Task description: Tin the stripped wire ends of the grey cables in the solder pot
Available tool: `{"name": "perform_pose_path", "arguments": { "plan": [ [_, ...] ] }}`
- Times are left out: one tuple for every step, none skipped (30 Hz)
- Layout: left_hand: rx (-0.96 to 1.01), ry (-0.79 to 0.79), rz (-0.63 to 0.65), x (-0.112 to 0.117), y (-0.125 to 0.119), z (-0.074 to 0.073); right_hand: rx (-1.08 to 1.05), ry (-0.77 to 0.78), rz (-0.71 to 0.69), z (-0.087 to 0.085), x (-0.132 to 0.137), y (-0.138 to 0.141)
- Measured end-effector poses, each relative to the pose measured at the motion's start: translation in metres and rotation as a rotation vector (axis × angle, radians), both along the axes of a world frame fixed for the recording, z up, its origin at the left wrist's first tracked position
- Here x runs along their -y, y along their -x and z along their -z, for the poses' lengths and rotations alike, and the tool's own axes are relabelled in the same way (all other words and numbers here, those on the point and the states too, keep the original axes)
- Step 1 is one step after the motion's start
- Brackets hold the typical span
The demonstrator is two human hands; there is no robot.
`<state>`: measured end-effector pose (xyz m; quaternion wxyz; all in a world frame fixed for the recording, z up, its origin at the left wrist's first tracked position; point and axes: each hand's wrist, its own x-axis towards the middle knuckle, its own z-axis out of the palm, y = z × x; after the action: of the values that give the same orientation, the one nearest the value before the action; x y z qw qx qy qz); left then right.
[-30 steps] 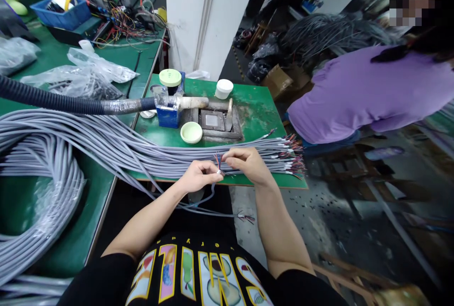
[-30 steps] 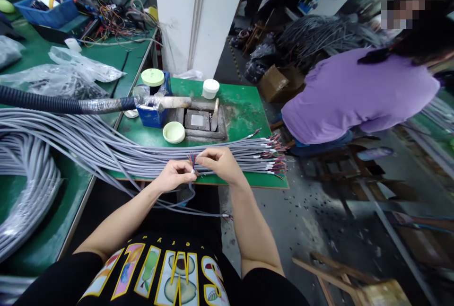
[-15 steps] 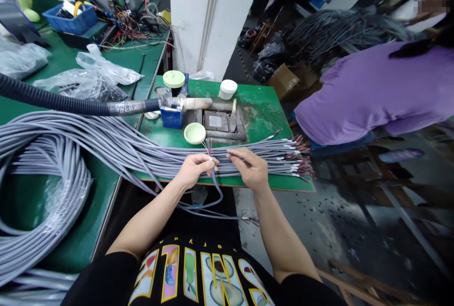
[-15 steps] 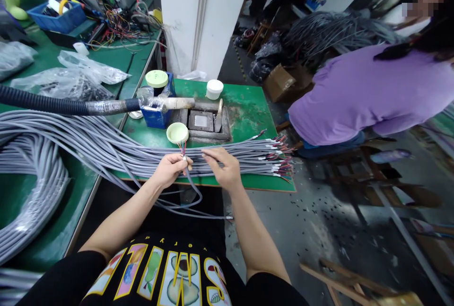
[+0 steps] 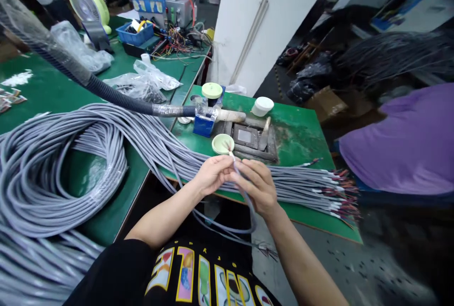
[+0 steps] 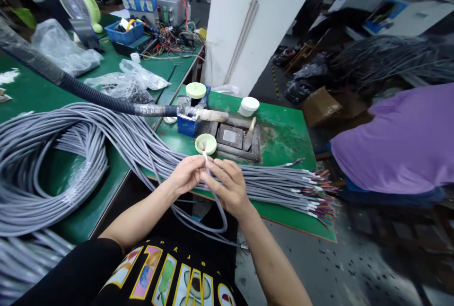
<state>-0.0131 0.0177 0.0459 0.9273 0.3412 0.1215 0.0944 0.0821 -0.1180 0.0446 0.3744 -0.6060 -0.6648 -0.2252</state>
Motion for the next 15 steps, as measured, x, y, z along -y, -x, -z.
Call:
{"name": "perform_pose_path", "arguments": {
  "plan": [
    [-0.001, -0.112, 0.021, -0.003, 0.002, -0.001, -0.041, -0.042, 0.006, -0.004, -0.003, -0.003],
    [-0.007, -0.258, 0.034, -0.008, 0.004, -0.003, -0.089, -0.088, 0.022, -0.009, -0.006, -0.008],
    [-0.021, -0.437, 0.032, -0.013, 0.006, -0.004, -0.136, -0.131, 0.048, -0.014, -0.009, -0.012],
    [-0.044, -0.644, 0.018, -0.018, 0.009, -0.005, -0.182, -0.157, 0.082, -0.019, -0.012, -0.017],
    [-0.071, -0.863, -0.005, -0.023, 0.01, -0.006, -0.221, -0.165, 0.118, -0.023, -0.015, -0.022],
    [-0.099, -1.073, -0.028, -0.029, 0.012, -0.006, -0.251, -0.16, 0.15, -0.027, -0.018, -0.027],
    [-0.121, -1.256, -0.044, -0.034, 0.013, -0.006, -0.269, -0.148, 0.173, -0.03, -0.021, -0.031],
    [-0.132, -1.401, -0.048, -0.038, 0.014, -0.005, -0.274, -0.128, 0.188, -0.032, -0.025, -0.036],
    [-0.129, -1.501, -0.037, -0.042, 0.014, -0.004, -0.273, -0.104, 0.2, -0.034, -0.029, -0.039],
    [-0.113, -1.568, -0.012, -0.045, 0.013, -0.002, -0.268, -0.079, 0.209, -0.034, -0.033, -0.042],
    [-0.09, -1.615, 0.021, -0.047, 0.012, 0.0, -0.261, -0.05, 0.218, -0.034, -0.037, -0.045],
    [-0.061, -1.653, 0.059, -0.048, 0.011, 0.001, -0.257, -0.015, 0.231, -0.034, -0.042, -0.047],
    [-0.033, -1.685, 0.094, -0.049, 0.01, 0.003, -0.256, 0.021, 0.246, -0.034, -0.046, -0.049],
    [-0.01, -1.711, 0.123, -0.05, 0.009, 0.004, -0.257, 0.056, 0.261, -0.034, -0.05, -0.05],
    [0.006, -1.728, 0.144, -0.05, 0.009, 0.005, -0.258, 0.088, 0.272, -0.034, -0.054, -0.051]
  ]
}}
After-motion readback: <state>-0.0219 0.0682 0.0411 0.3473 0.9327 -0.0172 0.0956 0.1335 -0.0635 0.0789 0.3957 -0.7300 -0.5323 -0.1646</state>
